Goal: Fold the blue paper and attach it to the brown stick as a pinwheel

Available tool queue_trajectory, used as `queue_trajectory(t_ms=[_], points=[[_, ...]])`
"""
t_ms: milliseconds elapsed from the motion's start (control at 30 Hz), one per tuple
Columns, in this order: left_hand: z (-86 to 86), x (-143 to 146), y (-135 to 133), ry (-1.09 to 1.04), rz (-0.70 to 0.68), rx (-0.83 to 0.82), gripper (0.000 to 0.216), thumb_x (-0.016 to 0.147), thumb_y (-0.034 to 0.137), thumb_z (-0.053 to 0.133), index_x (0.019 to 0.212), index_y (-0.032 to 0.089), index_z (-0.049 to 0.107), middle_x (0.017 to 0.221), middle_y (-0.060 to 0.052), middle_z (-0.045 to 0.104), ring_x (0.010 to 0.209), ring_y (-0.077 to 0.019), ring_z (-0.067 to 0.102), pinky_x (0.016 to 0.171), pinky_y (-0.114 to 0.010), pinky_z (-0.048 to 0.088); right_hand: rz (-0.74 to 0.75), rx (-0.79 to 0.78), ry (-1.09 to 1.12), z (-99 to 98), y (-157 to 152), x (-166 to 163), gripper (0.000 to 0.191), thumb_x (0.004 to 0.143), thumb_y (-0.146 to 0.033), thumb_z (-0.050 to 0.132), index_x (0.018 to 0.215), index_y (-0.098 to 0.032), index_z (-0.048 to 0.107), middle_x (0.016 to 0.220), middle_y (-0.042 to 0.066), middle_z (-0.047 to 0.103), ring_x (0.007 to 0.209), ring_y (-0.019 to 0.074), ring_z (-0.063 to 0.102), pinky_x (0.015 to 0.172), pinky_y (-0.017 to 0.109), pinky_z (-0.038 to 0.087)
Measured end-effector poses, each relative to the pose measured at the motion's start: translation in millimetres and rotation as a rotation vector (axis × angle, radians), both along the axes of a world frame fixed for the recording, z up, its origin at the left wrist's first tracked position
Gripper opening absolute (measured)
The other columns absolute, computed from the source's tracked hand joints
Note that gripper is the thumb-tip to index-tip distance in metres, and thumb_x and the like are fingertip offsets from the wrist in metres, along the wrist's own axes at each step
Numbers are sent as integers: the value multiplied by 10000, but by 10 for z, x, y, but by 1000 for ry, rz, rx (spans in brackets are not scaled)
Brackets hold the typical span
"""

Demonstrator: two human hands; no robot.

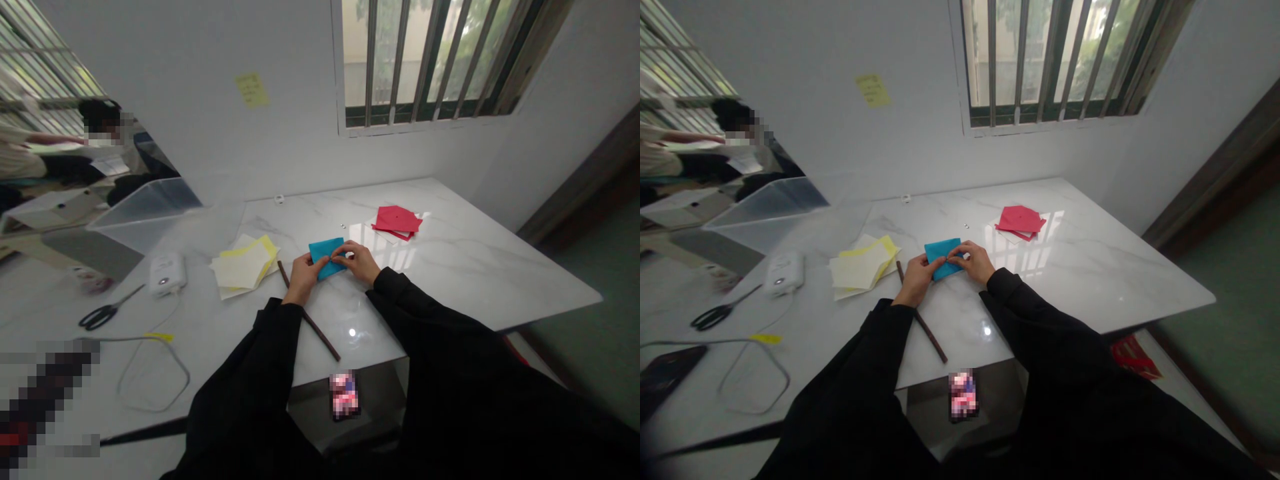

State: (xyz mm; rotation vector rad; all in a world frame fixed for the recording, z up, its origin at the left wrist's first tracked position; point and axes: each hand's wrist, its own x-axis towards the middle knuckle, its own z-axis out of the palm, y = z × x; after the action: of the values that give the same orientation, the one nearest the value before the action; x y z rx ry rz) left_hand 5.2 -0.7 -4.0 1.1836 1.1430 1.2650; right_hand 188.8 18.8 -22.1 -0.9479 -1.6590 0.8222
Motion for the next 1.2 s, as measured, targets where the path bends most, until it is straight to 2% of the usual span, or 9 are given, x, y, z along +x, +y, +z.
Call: queue_trajectory(t_ms=[267, 667, 833, 1200], points=[[26, 8, -17, 33, 5, 23, 581, 567, 545, 949, 928, 115, 798, 836, -88, 790, 777, -240, 715, 785, -370, 579, -44, 1, -55, 41, -23, -14, 112, 874, -320, 794, 912, -218, 820, 992, 56, 703, 843, 167, 646, 725, 295, 522], [25, 24, -20, 71, 33, 42, 492, 640, 499, 911, 942, 124, 808, 857, -82, 797, 766, -223, 707, 758, -341, 579, -103, -53, -95, 88, -54, -39, 122, 867, -329, 790, 909, -218, 820, 961, 60, 793, 915, 231, 711, 848, 374, 563], [47, 26, -26, 66, 11, 39, 542, 636, 527, 912, 976, 116, 813, 854, -87, 797, 774, -227, 708, 763, -339, 579, -118, -35, -115, 96, -59, -43, 127, 875, -329, 777, 909, -213, 817, 970, 55, 801, 919, 228, 710, 875, 369, 552], [39, 22, -28, 36, -42, 48, 624, 630, 576, 926, 1035, 115, 808, 886, -97, 805, 802, -248, 730, 838, -389, 598, -134, -97, -96, 92, -69, -51, 173, 862, -359, 768, 922, -202, 807, 942, 48, 787, 864, 205, 688, 816, 333, 561]])
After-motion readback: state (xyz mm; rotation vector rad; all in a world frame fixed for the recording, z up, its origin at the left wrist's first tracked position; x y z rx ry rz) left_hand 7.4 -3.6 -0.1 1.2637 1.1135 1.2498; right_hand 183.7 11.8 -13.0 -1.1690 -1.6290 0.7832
